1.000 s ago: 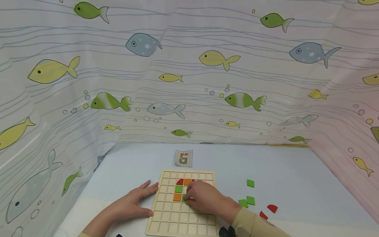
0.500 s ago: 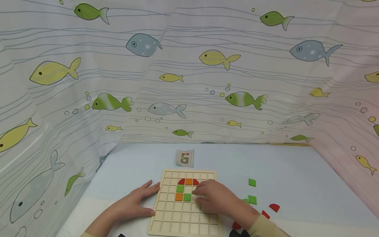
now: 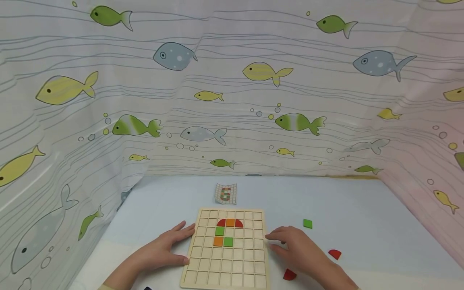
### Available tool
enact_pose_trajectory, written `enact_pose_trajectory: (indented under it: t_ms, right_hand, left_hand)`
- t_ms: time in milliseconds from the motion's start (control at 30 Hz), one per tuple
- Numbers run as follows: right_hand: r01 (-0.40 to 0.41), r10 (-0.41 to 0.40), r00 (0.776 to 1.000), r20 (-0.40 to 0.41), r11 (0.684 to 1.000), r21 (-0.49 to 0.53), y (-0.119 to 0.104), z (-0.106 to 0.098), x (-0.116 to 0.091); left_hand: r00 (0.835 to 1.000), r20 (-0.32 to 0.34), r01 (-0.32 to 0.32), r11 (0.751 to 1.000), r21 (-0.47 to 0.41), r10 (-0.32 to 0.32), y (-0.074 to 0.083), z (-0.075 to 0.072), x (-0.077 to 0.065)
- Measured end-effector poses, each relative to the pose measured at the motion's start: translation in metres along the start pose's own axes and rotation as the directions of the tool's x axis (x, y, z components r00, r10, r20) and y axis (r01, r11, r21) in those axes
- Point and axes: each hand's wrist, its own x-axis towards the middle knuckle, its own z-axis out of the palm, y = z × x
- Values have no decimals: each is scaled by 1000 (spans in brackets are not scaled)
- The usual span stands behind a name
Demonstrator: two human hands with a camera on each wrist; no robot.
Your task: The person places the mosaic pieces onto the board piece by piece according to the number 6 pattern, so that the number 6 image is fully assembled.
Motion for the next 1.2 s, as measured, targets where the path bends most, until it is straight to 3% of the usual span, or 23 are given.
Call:
enact_pose_trajectory:
  t_ms: [233,500,733,967,1067,1200]
  right_hand:
    - [15,-21,989,-149,999,-39,19,-5,-27]
    - [-165,155,962,-227,986,-26,36,-11,-54]
    - [-298,300,932,-206,954,40,48,-16,-65]
    - [-370,353,901,-252,929,-23,64,-22,-80]
    - [-386,360,901,-242,920,-67,71,-24,-84]
    - [-410,395,907,-147,907,-96,82,-27,-88]
  left_hand:
    - [1000,-2,6,1000,5,-6,-1,0,0]
    - [1000,4,2,1000,10,-3,0,0,1]
    - [1000,2,15,1000,-2,-15,1,-1,0]
    - [1000,1,6,1000,-2,-6,-1,-1,0]
    - [1000,4,2,1000,-4,-2,-2,-1,1]
    - [1000,6,2,1000,-5,-2,-2,0,2]
